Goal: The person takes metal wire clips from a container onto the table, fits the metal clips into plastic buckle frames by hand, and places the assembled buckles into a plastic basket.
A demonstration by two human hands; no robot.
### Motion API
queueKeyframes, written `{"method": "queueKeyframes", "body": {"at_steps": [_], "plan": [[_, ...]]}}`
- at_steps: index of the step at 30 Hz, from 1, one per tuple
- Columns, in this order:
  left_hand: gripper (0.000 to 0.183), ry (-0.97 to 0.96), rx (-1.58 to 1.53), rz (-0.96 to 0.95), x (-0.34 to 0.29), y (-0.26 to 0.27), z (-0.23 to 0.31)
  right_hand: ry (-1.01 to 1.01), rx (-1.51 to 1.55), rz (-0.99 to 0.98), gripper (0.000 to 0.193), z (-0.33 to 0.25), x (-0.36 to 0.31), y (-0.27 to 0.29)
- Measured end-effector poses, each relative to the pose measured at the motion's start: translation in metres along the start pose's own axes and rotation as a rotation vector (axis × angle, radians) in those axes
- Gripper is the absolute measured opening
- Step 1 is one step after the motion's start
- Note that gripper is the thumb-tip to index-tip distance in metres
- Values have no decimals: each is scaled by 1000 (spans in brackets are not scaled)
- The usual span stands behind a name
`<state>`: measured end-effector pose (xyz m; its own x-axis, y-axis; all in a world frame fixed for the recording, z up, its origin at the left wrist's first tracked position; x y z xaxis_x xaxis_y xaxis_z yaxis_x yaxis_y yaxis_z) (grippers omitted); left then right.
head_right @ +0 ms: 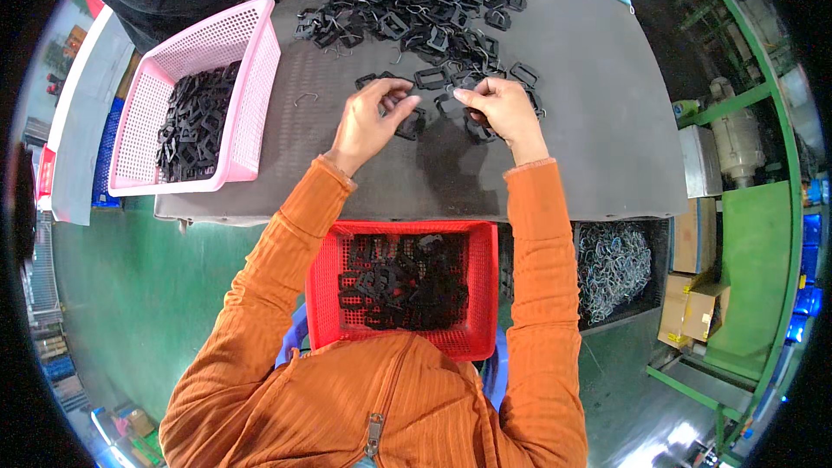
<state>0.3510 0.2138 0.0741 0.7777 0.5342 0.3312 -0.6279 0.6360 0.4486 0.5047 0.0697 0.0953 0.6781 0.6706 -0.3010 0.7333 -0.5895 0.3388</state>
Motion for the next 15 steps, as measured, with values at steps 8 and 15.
{"method": "queueKeyframes", "body": {"at_steps": [8, 15], "plan": [[43, 125, -330, -233, 3, -20, -2, 126, 90, -19, 30, -15, -8, -7], [10, 105, -189, -18, 2, -7, 11, 100, 106, -12, 30, -10, -4, -5]]}}
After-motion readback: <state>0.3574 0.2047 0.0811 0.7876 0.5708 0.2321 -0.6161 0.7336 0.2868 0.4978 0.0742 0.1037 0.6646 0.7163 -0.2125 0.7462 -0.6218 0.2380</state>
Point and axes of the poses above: each hand's wrist, its own x-axis towards the middle knuckle, its own y-axis out of the back of the hand, z = x × y, the point moved 4 cm from there along x, towards the middle knuckle, and after that the axes turned 1 degree about -y, right-handed, at the moved point
